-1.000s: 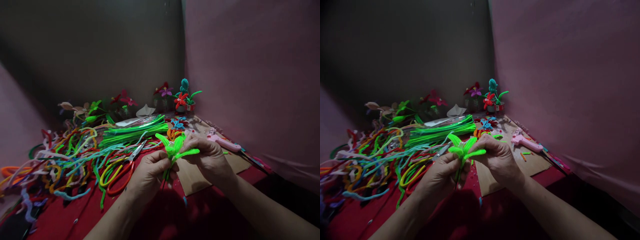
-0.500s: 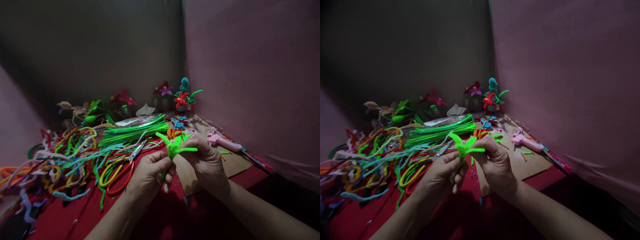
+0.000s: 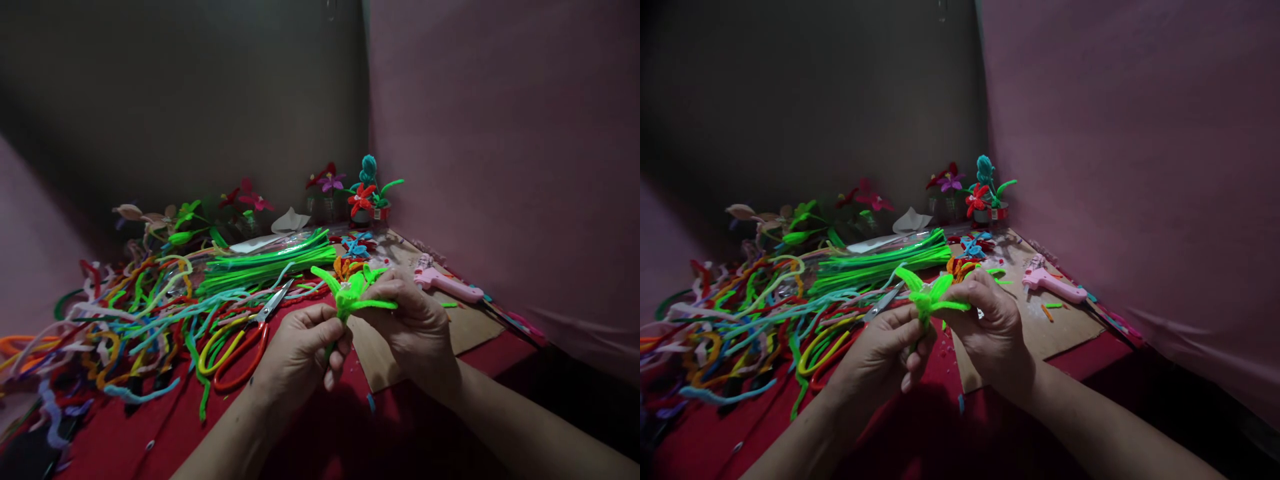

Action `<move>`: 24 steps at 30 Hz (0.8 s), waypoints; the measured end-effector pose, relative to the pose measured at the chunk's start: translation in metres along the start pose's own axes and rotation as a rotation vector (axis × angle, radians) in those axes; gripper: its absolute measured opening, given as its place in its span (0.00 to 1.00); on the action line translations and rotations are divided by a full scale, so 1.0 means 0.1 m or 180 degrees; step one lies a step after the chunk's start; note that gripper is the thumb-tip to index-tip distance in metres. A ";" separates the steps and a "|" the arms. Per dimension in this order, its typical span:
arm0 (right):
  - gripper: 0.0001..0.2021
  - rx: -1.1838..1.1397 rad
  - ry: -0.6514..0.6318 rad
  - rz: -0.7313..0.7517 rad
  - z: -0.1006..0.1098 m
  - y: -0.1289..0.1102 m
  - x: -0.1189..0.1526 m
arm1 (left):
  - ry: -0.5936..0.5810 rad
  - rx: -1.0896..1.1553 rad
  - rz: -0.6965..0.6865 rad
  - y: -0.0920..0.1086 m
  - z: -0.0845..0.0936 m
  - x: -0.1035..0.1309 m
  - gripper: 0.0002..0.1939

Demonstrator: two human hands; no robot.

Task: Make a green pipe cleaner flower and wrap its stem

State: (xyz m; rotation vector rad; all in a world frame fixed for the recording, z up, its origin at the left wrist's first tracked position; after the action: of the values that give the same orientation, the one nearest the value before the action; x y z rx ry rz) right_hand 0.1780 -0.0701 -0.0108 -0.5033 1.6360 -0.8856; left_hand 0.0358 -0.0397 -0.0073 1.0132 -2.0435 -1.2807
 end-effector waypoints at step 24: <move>0.06 -0.1832 -0.1189 -0.1796 -0.20 -0.02 0.16 | -0.0449 -0.0213 -0.0020 0.00 0.07 0.04 0.15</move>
State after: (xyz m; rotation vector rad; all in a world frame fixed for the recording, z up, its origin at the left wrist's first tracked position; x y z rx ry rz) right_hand 0.1550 -0.0771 -0.0180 -1.4917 1.3987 -0.6438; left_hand 0.0283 -0.0392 -0.0103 0.9235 -2.0871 -1.4507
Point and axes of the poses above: each hand's wrist, its own x-axis away from the middle knuckle, its own z-axis out of the back of the hand, y = z × x, the point moved 1 cm from there along -x, towards the middle knuckle, and after that the axes turned 6 degrees about -z, right-handed, at the moved point
